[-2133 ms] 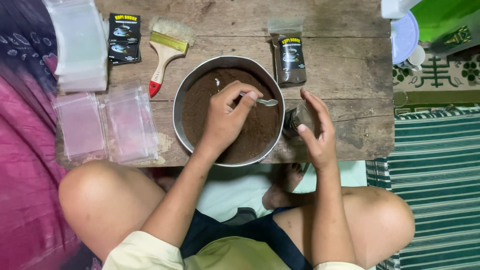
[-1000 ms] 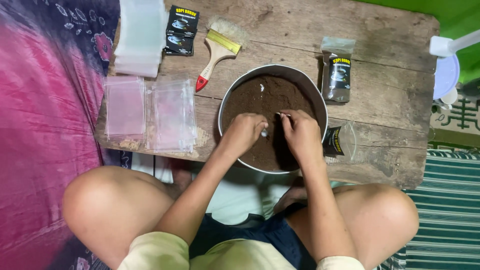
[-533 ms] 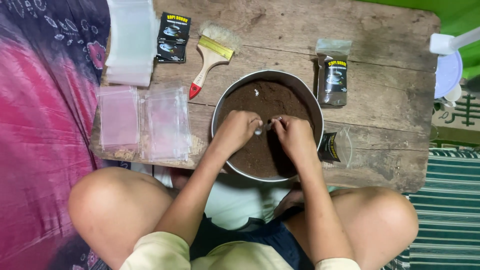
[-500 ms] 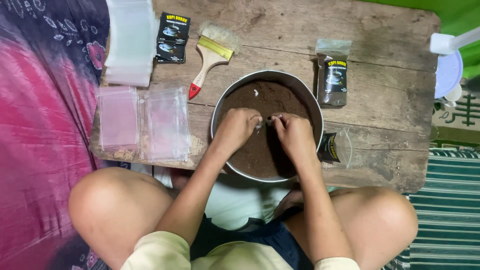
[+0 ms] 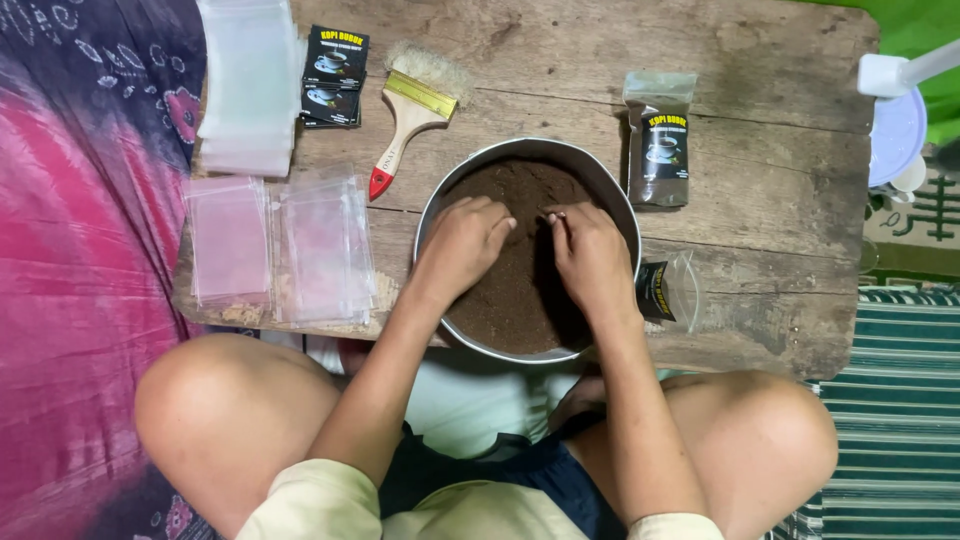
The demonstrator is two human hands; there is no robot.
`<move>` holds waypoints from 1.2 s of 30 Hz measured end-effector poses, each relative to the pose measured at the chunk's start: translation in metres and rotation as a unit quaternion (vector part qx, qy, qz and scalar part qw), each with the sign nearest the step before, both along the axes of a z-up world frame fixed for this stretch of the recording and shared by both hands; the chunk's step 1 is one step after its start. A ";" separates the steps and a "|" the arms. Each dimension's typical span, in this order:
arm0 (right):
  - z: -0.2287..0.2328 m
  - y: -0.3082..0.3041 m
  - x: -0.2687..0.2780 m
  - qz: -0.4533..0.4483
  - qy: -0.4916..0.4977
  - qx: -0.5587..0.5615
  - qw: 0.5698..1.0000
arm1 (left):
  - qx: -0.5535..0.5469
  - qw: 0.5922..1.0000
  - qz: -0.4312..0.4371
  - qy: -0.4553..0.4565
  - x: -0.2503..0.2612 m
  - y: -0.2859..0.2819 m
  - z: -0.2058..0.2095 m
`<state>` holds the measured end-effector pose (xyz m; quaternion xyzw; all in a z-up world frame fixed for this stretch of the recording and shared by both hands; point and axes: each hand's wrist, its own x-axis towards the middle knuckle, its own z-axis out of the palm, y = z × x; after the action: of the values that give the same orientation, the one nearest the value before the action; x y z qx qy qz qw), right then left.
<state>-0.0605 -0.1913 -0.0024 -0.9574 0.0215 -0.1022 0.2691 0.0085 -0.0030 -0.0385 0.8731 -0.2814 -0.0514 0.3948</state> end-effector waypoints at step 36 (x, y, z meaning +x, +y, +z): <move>0.003 0.005 -0.037 -0.091 0.232 0.037 0.968 | 0.064 0.981 -0.026 0.178 -0.048 -0.003 0.049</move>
<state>-0.0977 -0.1860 0.0005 -0.9385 0.1740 0.0990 0.2814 -0.0400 -0.0059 0.0101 0.8658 -0.2254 -0.2348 0.3801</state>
